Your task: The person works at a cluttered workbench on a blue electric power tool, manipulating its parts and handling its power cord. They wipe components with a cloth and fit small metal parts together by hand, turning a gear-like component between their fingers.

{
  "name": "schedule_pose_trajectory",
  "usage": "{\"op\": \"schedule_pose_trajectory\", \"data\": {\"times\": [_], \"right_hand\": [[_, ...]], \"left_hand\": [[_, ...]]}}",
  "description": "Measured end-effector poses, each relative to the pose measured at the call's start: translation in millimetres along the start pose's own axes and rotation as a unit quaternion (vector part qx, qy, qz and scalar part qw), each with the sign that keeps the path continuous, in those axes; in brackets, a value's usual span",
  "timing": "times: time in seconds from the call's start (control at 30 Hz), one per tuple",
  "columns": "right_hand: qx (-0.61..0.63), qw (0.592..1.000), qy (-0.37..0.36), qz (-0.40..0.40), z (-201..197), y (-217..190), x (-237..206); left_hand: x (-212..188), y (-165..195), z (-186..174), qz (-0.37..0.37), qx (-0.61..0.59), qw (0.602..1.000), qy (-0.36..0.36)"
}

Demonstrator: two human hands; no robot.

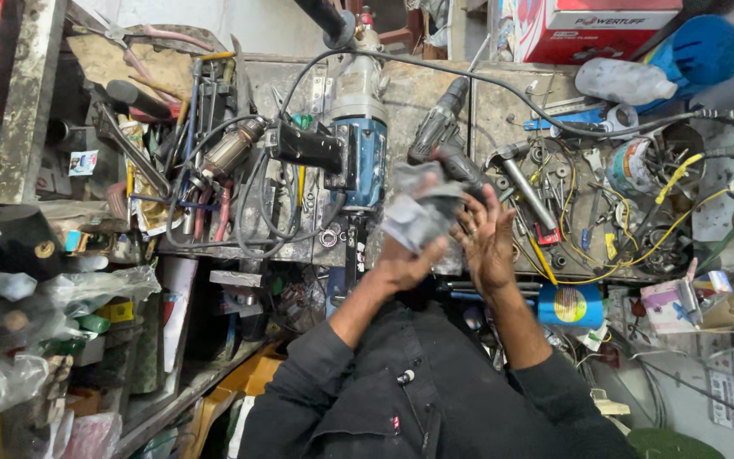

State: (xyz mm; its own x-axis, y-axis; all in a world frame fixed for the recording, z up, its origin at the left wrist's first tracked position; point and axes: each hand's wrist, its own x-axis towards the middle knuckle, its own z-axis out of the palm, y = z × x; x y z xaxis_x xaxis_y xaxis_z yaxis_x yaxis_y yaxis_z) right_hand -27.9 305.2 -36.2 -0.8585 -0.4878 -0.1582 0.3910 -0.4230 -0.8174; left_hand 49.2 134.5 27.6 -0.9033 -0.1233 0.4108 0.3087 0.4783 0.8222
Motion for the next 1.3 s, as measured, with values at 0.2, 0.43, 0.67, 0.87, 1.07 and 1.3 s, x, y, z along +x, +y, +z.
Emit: {"op": "schedule_pose_trajectory", "data": {"times": [0.2, 0.43, 0.67, 0.87, 1.07, 1.3], "right_hand": [[0.248, 0.963, -0.105, 0.002, -18.1, 71.2, 30.1], [-0.290, 0.900, 0.134, -0.296, 3.7, 73.3, 19.1], [-0.478, 0.731, -0.028, -0.486, 32.9, 3.6, 3.0], [-0.531, 0.719, -0.108, -0.436, -2.4, -18.1, 0.2], [-0.625, 0.743, -0.042, -0.236, -1.7, 16.2, -1.9], [-0.732, 0.630, -0.137, -0.220, 3.8, 28.5, -12.1]], "left_hand": [[-0.9, 6.2, 69.7, -0.054, -0.281, 0.957, 0.053], [-22.3, -31.3, 89.9, -0.206, -0.457, 0.854, 0.141], [-20.4, -34.0, 91.8, -0.341, -0.648, 0.658, 0.174], [-11.2, -36.0, 57.7, -0.339, -0.485, 0.786, 0.177], [2.2, -31.7, 88.5, -0.136, -0.257, 0.954, 0.074], [7.8, -29.6, 70.2, -0.234, -0.547, 0.791, 0.141]]}}
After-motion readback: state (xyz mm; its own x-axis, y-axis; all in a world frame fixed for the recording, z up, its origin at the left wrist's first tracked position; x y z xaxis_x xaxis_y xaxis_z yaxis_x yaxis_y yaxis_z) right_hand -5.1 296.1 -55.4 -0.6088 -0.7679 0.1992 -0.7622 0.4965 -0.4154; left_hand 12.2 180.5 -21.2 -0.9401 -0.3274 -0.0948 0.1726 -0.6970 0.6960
